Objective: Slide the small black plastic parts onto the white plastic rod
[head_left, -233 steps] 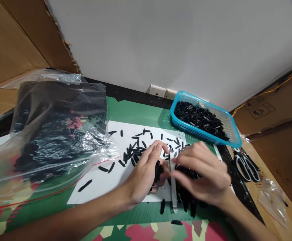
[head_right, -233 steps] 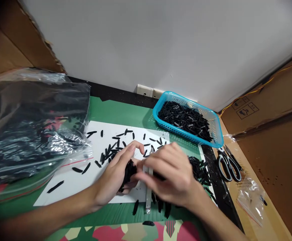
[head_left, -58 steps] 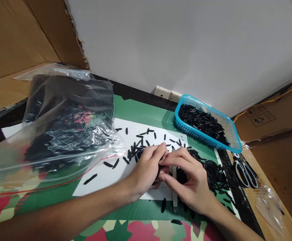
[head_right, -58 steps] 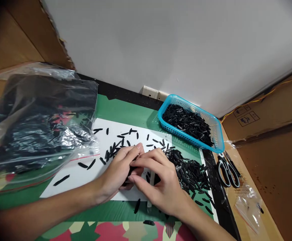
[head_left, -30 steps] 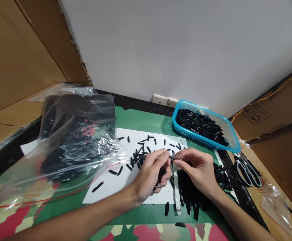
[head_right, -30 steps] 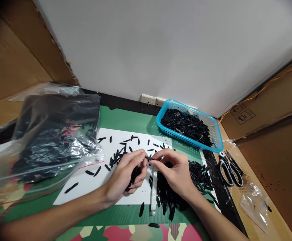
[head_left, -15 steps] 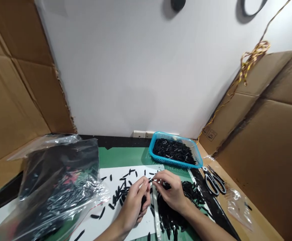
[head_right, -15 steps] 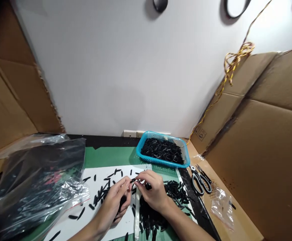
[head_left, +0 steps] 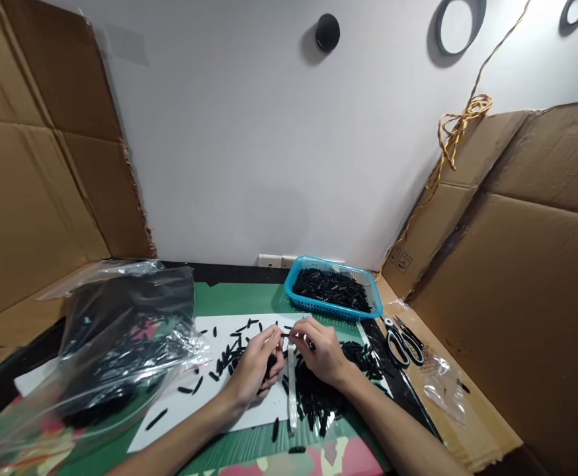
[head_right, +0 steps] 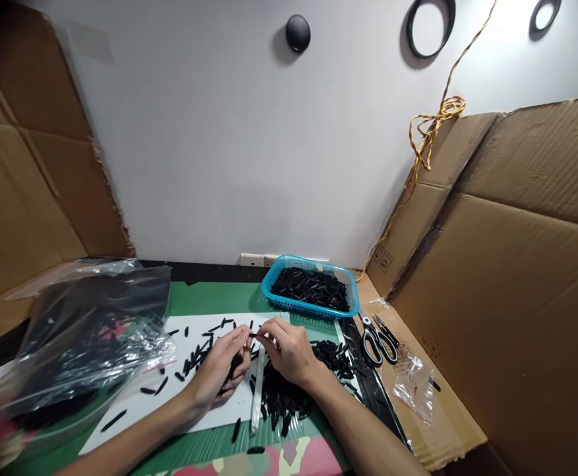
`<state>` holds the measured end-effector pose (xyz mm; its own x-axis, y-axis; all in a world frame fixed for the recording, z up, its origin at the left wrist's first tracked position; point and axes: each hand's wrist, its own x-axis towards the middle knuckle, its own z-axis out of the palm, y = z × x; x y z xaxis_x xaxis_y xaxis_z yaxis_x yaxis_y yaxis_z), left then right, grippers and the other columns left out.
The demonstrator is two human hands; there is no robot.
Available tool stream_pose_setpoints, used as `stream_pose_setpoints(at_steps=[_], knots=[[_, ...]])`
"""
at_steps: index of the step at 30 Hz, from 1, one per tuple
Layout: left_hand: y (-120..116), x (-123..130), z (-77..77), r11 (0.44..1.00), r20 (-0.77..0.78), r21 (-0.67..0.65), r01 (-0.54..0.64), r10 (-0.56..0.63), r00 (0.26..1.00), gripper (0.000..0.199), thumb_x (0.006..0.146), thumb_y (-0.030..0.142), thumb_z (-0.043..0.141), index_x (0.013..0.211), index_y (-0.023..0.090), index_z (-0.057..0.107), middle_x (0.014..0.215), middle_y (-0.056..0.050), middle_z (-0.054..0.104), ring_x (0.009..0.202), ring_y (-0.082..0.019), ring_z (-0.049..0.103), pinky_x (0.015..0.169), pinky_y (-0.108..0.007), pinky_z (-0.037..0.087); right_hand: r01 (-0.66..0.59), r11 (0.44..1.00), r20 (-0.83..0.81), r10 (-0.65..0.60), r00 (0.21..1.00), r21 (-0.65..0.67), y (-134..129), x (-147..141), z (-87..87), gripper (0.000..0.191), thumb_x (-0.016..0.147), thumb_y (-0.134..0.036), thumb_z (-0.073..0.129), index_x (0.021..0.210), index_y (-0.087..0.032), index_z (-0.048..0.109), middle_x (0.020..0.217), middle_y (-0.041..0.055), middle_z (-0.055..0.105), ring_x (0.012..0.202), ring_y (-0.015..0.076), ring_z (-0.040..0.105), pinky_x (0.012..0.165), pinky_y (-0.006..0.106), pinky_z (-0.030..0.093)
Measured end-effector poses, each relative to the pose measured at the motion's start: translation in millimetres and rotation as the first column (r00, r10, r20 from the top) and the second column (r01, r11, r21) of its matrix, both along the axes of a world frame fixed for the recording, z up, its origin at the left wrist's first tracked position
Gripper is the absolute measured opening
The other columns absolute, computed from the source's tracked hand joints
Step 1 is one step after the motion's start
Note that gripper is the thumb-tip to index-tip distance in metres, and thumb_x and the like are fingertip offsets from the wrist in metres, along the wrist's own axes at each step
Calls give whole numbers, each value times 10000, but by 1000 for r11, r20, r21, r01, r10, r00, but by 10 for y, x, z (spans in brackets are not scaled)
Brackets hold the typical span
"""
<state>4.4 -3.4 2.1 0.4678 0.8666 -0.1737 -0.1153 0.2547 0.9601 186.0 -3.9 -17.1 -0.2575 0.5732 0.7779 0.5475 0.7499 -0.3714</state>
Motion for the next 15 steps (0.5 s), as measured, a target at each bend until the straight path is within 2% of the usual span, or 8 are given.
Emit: stream_pose_setpoints(at_steps=[7, 12, 15], knots=[[-69, 16, 49, 995, 14, 88, -55, 54, 998, 428, 967, 664, 571, 897, 265, 432, 511, 125, 417, 331, -46, 202, 290, -105, 146, -10, 1000, 9, 10, 1000, 23, -37, 42, 2, 170, 1091, -256, 558, 1035, -187, 703, 945, 85, 748, 734, 155, 688, 651, 245, 539], [-84, 44, 56, 990, 23, 133, -37, 34, 999, 405, 962, 629, 608, 884, 261, 457, 506, 115, 438, 325, -53, 225, 288, -113, 151, 11, 1000, 26, -10, 1000, -7, -100, 113, -7, 186, 1099, -268, 550, 1054, -197, 716, 999, 95, 762, 812, 161, 715, 699, 248, 545], [-104, 59, 65, 987, 18, 157, -27, 25, 1000, 406, 958, 620, 622, 870, 257, 464, 501, 114, 438, 321, -50, 225, 290, -115, 162, 27, 1000, 20, -26, 999, -13, -107, 173, -4, 199, 1105, -288, 543, 1054, -192, 709, 1016, 94, 759, 791, 149, 712, 688, 242, 545]])
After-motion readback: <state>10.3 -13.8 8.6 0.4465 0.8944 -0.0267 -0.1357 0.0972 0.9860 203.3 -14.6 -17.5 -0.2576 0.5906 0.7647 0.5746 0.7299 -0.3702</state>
